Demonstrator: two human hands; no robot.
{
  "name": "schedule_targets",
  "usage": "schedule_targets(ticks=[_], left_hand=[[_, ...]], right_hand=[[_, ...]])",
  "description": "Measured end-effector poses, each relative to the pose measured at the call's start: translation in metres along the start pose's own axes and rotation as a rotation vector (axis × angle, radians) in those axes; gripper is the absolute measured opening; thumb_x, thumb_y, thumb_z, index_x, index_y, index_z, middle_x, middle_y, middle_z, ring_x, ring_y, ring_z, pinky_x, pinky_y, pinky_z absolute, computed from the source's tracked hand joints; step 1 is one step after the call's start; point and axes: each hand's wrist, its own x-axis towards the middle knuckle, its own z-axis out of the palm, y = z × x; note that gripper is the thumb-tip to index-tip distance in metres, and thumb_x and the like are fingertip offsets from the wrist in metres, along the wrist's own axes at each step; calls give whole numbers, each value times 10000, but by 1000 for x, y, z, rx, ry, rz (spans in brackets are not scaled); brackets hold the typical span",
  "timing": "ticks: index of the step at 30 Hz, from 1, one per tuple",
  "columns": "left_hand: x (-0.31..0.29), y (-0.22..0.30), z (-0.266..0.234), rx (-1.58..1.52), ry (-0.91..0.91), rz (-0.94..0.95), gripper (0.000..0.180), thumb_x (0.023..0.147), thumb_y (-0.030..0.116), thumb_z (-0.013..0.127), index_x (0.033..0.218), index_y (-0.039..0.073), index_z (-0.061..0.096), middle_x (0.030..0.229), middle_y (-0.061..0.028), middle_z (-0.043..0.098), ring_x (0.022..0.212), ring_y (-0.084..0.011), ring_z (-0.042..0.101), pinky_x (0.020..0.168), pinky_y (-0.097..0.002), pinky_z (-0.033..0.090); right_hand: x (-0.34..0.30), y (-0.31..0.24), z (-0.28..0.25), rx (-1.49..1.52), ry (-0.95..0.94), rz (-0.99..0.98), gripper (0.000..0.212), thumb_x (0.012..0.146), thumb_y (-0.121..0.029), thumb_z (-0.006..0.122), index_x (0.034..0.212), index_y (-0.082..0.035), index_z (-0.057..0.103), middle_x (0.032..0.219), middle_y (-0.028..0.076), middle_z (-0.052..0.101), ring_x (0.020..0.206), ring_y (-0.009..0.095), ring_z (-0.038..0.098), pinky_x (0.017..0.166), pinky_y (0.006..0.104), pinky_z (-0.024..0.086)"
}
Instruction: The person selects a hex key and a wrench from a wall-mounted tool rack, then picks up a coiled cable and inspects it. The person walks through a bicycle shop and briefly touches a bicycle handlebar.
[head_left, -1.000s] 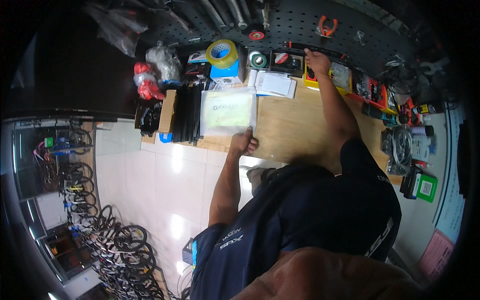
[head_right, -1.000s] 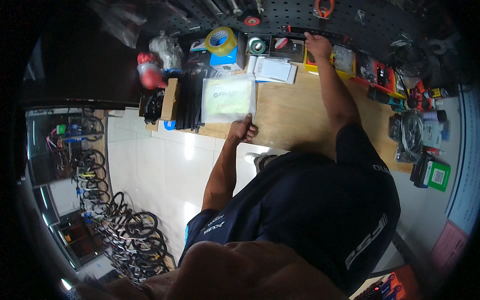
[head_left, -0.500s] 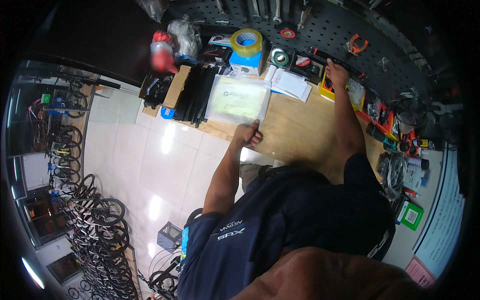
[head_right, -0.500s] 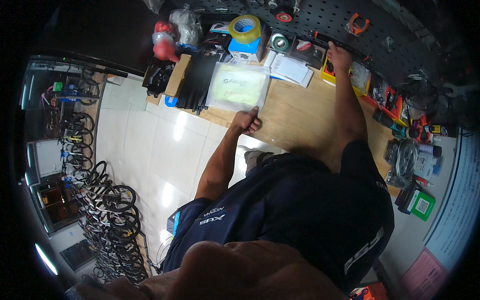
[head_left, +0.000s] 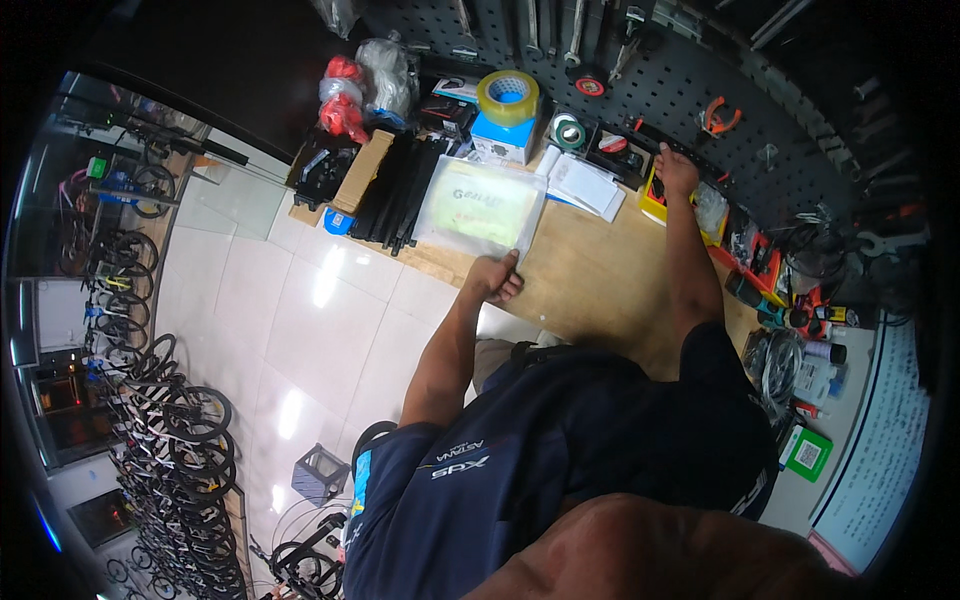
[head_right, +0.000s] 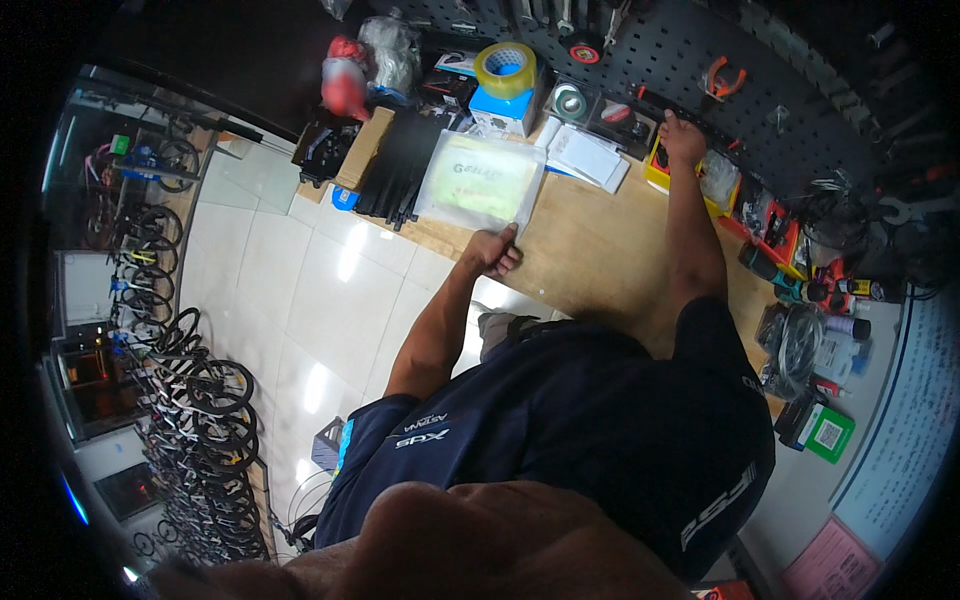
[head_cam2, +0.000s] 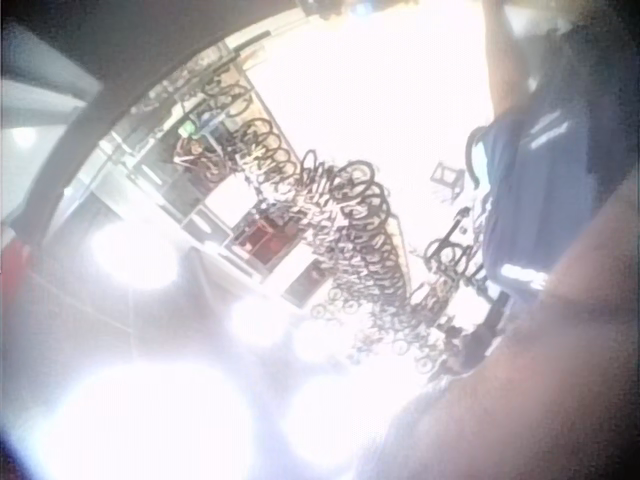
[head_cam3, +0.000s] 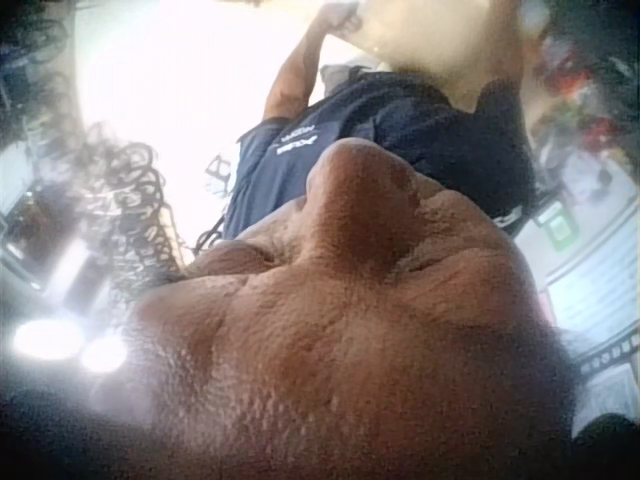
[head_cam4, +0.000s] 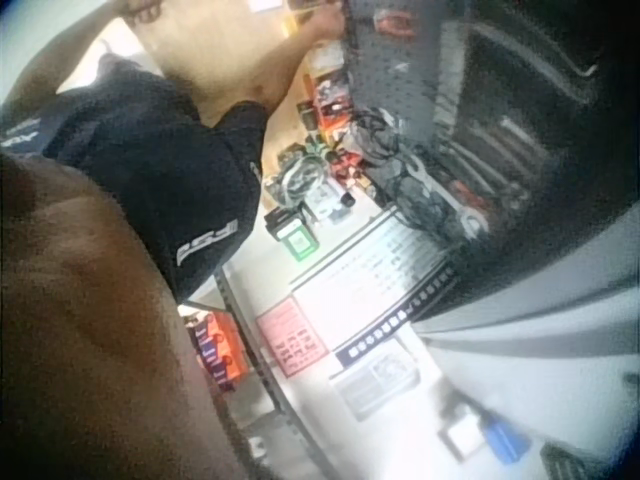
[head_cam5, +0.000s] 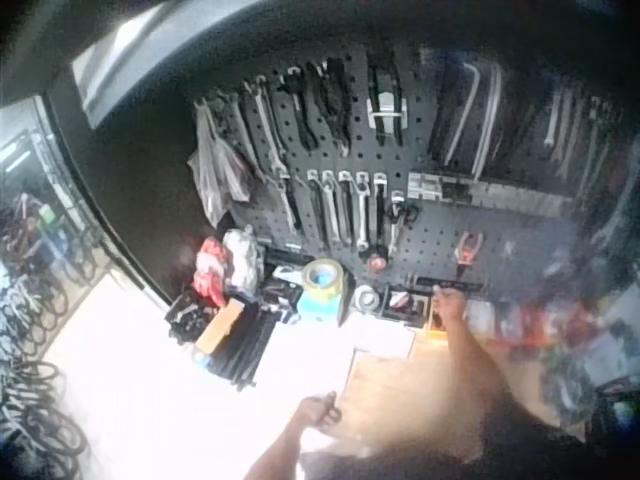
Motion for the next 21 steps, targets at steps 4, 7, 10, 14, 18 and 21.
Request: schedule_targets(ticks=[4, 7, 10, 14, 18, 21], left_hand=[[1, -2, -1, 4, 0, 3, 686, 1054, 610, 455, 639, 81, 588, 551, -28, 501, 434, -125, 398, 412, -283, 301], [2, -2, -2, 31, -21, 0, 699, 1045, 635, 443, 647, 86, 610, 561, -16, 526, 438, -123, 419, 417, -279, 299], [2, -3, -4, 53, -25, 10, 705, 1036, 652, 440, 670, 87, 646, 574, -15, 565, 442, -124, 452, 419, -282, 309], [3, -4, -4, 70, -10, 26, 714, 1024, 672, 445, 690, 87, 678, 593, -30, 611, 452, -129, 495, 428, -284, 336], [2, -4, -1, 128, 66, 24, 720, 1017, 684, 448, 678, 90, 672, 582, -25, 598, 451, -130, 493, 436, -284, 341], [1, -4, -1, 138, 68, 21, 724, 1016, 687, 446, 662, 92, 656, 573, -21, 587, 450, -131, 493, 436, -281, 337]], right_hand=[[-4, -9, -1, -10, -43, 32, 396, 919, -358, 811, 794, -13, 662, 771, 76, 714, 625, 126, 672, 533, 247, 530], [-2, -15, -2, -43, -63, 80, 441, 921, -403, 798, 867, 22, 693, 829, 101, 727, 661, 147, 691, 556, 252, 542], [0, -11, -4, -113, -35, 85, 468, 928, -406, 789, 939, 55, 714, 864, 108, 737, 693, 167, 707, 580, 254, 554], [7, 3, -5, -63, -50, 25, 419, 936, -361, 785, 962, 53, 729, 876, 109, 743, 701, 165, 711, 589, 259, 561], [16, 14, -1, -17, -20, 7, 351, 932, -320, 798, 864, 9, 698, 785, 77, 708, 639, 139, 670, 542, 256, 528], [14, 14, -1, 90, -69, 11, 370, 929, -332, 802, 814, -8, 666, 746, 59, 678, 610, 123, 642, 521, 251, 505]])
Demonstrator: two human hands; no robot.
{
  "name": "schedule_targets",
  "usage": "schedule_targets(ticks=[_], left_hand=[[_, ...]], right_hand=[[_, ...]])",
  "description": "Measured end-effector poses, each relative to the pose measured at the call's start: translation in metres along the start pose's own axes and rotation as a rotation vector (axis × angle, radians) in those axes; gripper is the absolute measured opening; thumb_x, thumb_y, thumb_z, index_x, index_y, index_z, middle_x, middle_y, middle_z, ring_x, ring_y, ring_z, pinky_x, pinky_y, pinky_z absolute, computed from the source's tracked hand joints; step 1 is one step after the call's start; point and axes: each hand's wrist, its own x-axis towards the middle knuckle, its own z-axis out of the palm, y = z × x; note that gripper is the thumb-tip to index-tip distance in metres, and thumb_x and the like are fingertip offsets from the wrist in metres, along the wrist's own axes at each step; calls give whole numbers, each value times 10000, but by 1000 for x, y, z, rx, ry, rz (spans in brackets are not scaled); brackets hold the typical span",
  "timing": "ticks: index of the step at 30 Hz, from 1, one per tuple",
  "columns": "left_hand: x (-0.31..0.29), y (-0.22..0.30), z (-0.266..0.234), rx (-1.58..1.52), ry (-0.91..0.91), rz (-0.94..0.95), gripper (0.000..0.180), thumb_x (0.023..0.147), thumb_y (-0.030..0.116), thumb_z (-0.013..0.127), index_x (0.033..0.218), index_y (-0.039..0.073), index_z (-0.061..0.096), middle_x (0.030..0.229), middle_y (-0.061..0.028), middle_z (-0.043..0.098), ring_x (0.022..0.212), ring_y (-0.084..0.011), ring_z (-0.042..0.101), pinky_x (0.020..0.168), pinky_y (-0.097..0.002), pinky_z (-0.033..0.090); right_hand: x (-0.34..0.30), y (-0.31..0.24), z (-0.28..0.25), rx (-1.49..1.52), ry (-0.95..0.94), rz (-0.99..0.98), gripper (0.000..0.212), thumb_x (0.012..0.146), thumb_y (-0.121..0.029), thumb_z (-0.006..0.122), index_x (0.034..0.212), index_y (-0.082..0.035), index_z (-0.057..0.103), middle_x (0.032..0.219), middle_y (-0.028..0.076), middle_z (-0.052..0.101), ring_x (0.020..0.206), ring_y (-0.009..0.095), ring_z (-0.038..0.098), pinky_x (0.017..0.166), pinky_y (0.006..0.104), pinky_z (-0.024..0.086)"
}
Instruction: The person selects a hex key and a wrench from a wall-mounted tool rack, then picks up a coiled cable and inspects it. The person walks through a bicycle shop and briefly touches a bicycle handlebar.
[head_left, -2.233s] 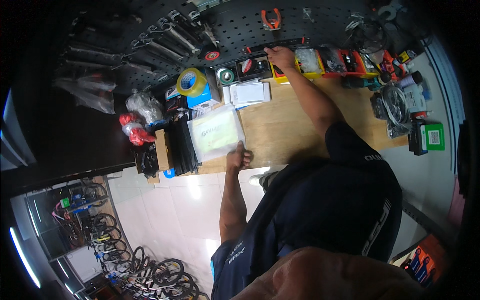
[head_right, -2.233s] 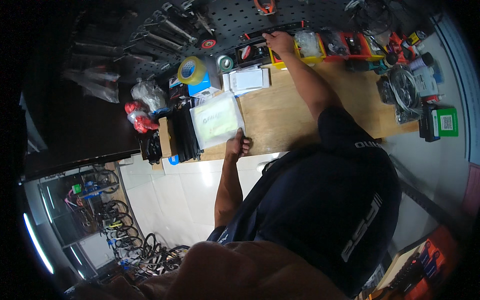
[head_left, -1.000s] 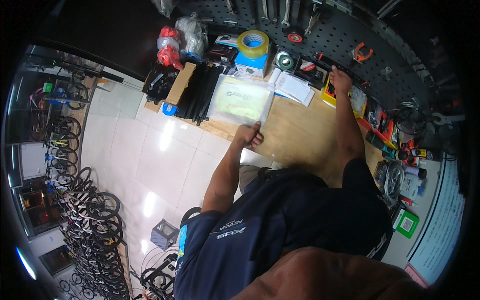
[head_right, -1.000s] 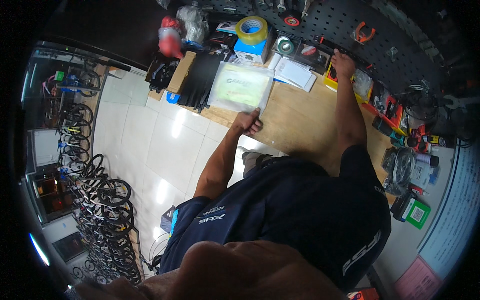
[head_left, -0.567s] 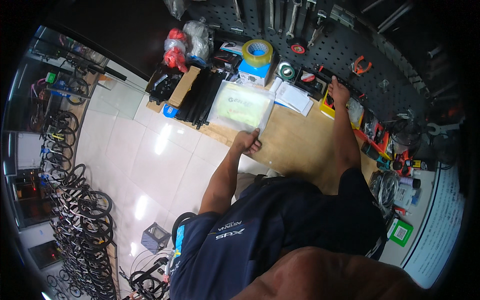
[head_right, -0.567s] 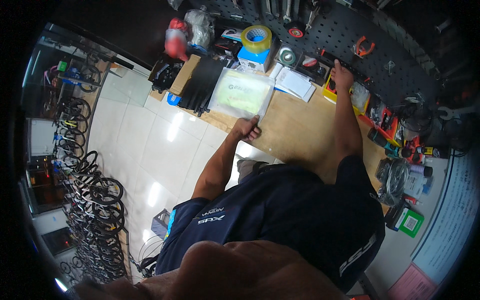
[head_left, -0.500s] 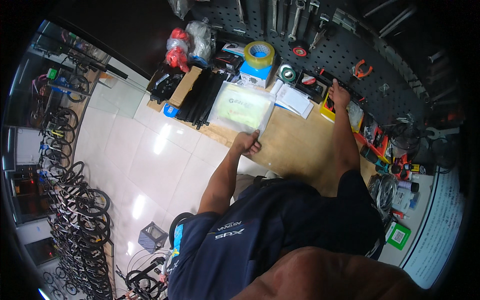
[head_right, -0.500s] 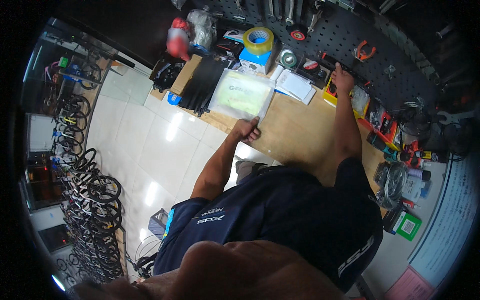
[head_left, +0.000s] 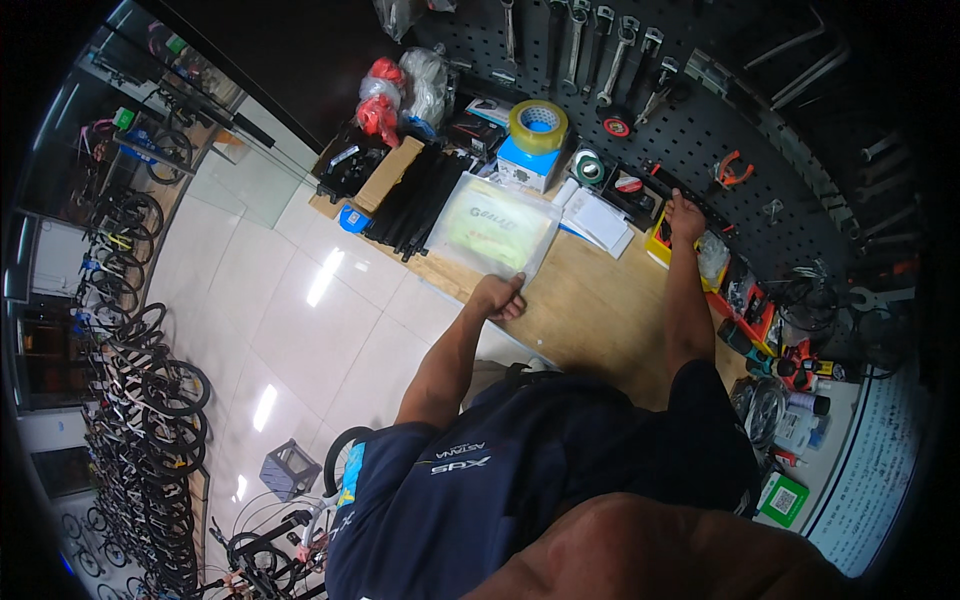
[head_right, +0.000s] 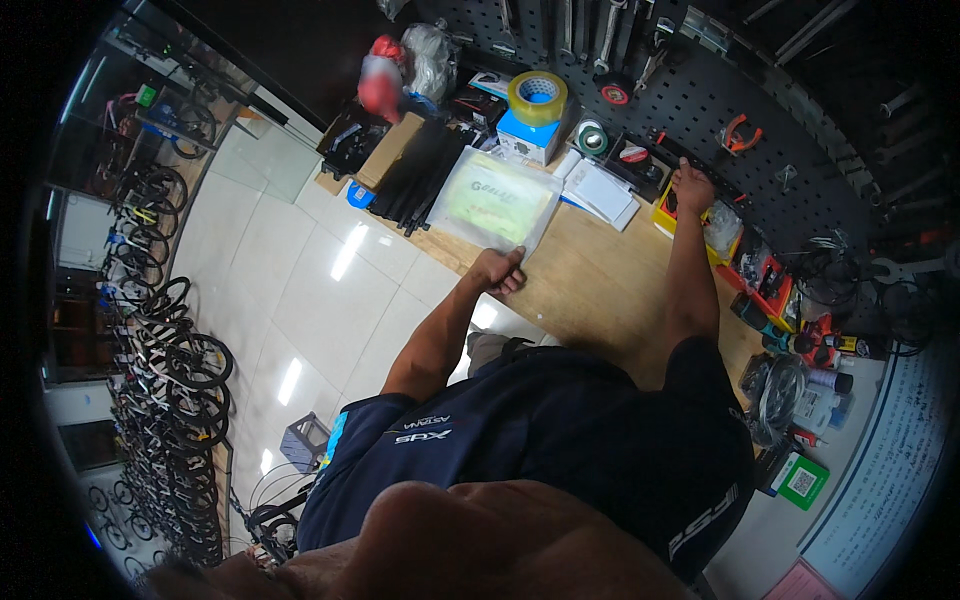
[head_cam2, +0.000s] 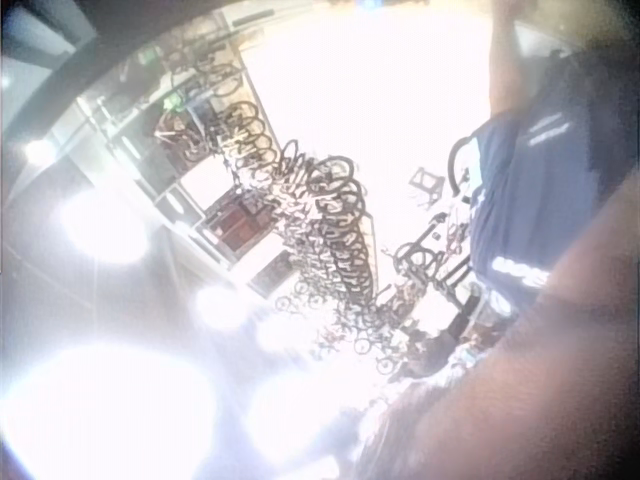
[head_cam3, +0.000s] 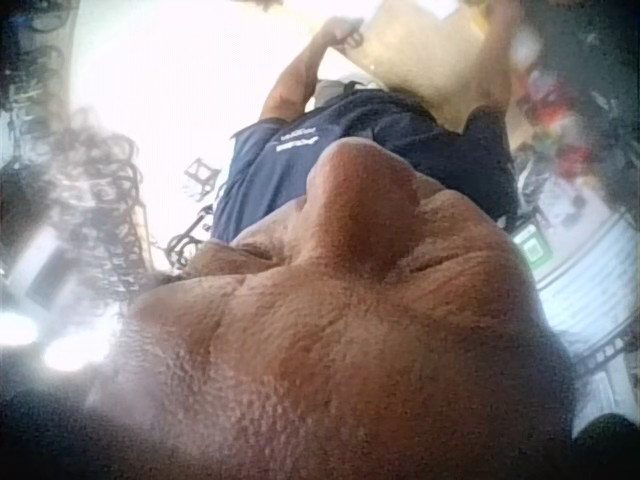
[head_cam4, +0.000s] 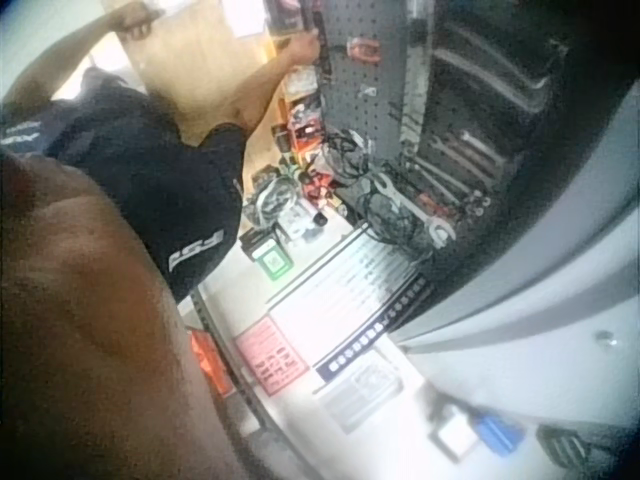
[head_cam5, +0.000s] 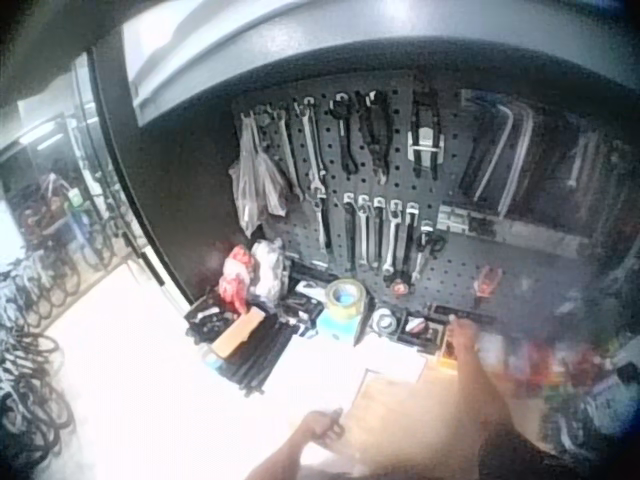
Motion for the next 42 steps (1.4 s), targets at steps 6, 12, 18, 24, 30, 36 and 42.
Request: schedule_targets(ticks=[6, 12, 18, 24, 30, 36, 42], left_hand=[[4, -1, 1, -32, -23, -16, 707, 1029, 672, 432, 611, 121, 575, 553, -12, 538, 434, -120, 451, 424, -285, 301], [3, -1, 1, -62, -62, -28, 713, 1037, 675, 409, 579, 136, 505, 542, 3, 492, 420, -106, 384, 411, -274, 263], [-1, 0, 2, -68, -63, 2, 732, 1040, 673, 400, 578, 118, 517, 537, -3, 481, 418, -111, 358, 410, -281, 266], [3, 0, -2, -221, -176, -16, 694, 1047, 630, 443, 639, 84, 576, 547, -18, 497, 424, -130, 386, 411, -295, 301], [2, 0, 0, -153, -72, 55, 661, 1041, 609, 475, 683, 66, 593, 560, -38, 513, 427, -145, 405, 415, -303, 318], [5, -1, -1, -193, -118, 15, 663, 1034, 612, 483, 673, 69, 603, 562, -29, 528, 425, -137, 423, 403, -297, 303], [1, -1, -1, -36, -57, 100, 663, 1041, 637, 446, 616, 133, 518, 555, 1, 503, 434, -116, 400, 418, -286, 291]], right_hand=[[-14, -19, 1, -30, -14, 42, 408, 918, -367, 813, 790, -11, 658, 732, 55, 670, 601, 119, 636, 512, 242, 492], [-19, -18, 4, -33, 16, -18, 381, 936, -330, 796, 781, -3, 679, 713, 59, 677, 583, 116, 633, 500, 241, 487], [-15, -11, 7, -45, 53, -68, 311, 931, -269, 804, 821, 0, 694, 728, 56, 689, 564, 117, 627, 482, 249, 487], [-19, -17, 3, -14, 52, 11, 364, 911, -321, 827, 831, 7, 689, 754, 70, 706, 576, 129, 650, 491, 254, 504], [-24, -27, 5, -150, 53, 8, 420, 923, -390, 804, 788, -14, 675, 726, 62, 688, 565, 120, 639, 494, 254, 504], [-22, -30, 2, -174, 27, 89, 443, 923, -415, 790, 858, 17, 714, 802, 75, 724, 643, 145, 694, 573, 266, 566], [-36, -39, -8, -230, -122, -76, 320, 980, -324, 725, 961, -6, 746, 857, 85, 751, 762, 171, 733, 656, 308, 578]])
